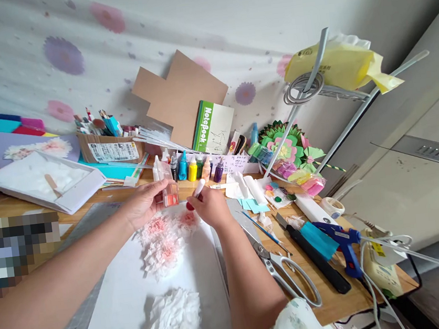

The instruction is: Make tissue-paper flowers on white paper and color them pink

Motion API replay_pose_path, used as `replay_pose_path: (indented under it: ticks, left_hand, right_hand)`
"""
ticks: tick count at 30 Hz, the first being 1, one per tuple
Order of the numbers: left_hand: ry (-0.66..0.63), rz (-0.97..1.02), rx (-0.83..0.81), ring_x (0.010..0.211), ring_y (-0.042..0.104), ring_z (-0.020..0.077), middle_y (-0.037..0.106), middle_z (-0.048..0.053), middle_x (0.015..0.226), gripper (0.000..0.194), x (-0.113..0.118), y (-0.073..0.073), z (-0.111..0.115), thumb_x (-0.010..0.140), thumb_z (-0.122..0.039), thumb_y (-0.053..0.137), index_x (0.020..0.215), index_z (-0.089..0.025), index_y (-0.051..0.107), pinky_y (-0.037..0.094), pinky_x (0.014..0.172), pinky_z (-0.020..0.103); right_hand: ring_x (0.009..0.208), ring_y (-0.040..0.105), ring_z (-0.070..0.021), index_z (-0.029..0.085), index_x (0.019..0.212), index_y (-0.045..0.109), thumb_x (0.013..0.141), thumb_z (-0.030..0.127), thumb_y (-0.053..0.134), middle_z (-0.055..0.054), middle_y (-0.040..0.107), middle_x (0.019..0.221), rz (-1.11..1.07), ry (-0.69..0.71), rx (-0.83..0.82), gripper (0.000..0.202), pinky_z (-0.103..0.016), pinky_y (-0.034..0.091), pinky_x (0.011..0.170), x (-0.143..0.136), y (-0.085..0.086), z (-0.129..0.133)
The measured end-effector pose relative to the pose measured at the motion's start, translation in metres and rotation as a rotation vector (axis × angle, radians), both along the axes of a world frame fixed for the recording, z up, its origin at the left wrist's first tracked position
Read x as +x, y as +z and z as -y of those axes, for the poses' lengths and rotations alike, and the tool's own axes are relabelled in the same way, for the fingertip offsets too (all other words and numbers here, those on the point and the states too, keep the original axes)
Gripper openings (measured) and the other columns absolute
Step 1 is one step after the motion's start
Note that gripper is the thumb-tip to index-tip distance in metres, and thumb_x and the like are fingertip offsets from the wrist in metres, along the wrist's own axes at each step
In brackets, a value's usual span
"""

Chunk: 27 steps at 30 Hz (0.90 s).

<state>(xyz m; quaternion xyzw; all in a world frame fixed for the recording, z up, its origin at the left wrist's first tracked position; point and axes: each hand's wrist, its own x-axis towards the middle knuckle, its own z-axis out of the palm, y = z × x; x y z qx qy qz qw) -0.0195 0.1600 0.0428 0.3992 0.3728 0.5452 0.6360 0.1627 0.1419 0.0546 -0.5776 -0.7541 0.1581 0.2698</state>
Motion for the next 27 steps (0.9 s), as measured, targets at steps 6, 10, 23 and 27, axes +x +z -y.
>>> replay_pose_path:
  ticks: [6, 10, 23, 27]
  left_hand:
    - [0.031, 0.006, -0.020, 0.065, 0.061, 0.0151, 0.069, 0.005, 0.072, 0.040, -0.001, 0.003, 0.000, 0.055, -0.046, 0.083, 0.077, -0.014, 0.071, 0.051, 0.059, 0.026]
    - [0.034, 0.018, -0.032, 0.064, 0.062, 0.0149, 0.069, 0.005, 0.071, 0.040, 0.001, 0.005, 0.002, 0.055, -0.045, 0.083, 0.077, -0.014, 0.072, 0.051, 0.059, 0.026]
    - [0.015, 0.030, -0.013, 0.063, 0.061, 0.0136, 0.068, 0.003, 0.069, 0.039, 0.002, 0.004, 0.003, 0.057, -0.045, 0.083, 0.077, -0.014, 0.071, 0.053, 0.059, 0.025]
    - [0.023, 0.040, -0.018, 0.062, 0.060, 0.0130, 0.068, 0.002, 0.069, 0.039, 0.002, 0.005, 0.003, 0.056, -0.044, 0.084, 0.079, -0.014, 0.071, 0.053, 0.059, 0.025]
  right_hand:
    - [0.058, 0.055, -0.0131, 0.016, 0.071, 0.067, 0.083, 0.027, 0.058, -0.003, 0.066, 0.066, -0.026, -0.051, -0.002, 0.019, -0.023, 0.033, 0.054, 0.004, -0.007, -0.006]
    - [0.058, 0.055, -0.0133, 0.016, 0.066, 0.065, 0.076, 0.025, 0.065, -0.003, 0.065, 0.063, -0.027, -0.037, -0.012, 0.014, -0.023, 0.034, 0.054, 0.003, -0.009, -0.006]
    - [0.059, 0.057, -0.0125, 0.018, 0.070, 0.067, 0.081, 0.027, 0.062, -0.002, 0.067, 0.065, -0.042, 0.049, -0.026, 0.015, -0.022, 0.035, 0.055, -0.011, -0.011, -0.001]
    - [0.051, 0.051, -0.0105, 0.017, 0.060, 0.063, 0.073, 0.022, 0.067, 0.001, 0.062, 0.056, 0.005, 0.099, -0.113, 0.014, -0.022, 0.032, 0.051, -0.005, -0.006, 0.001]
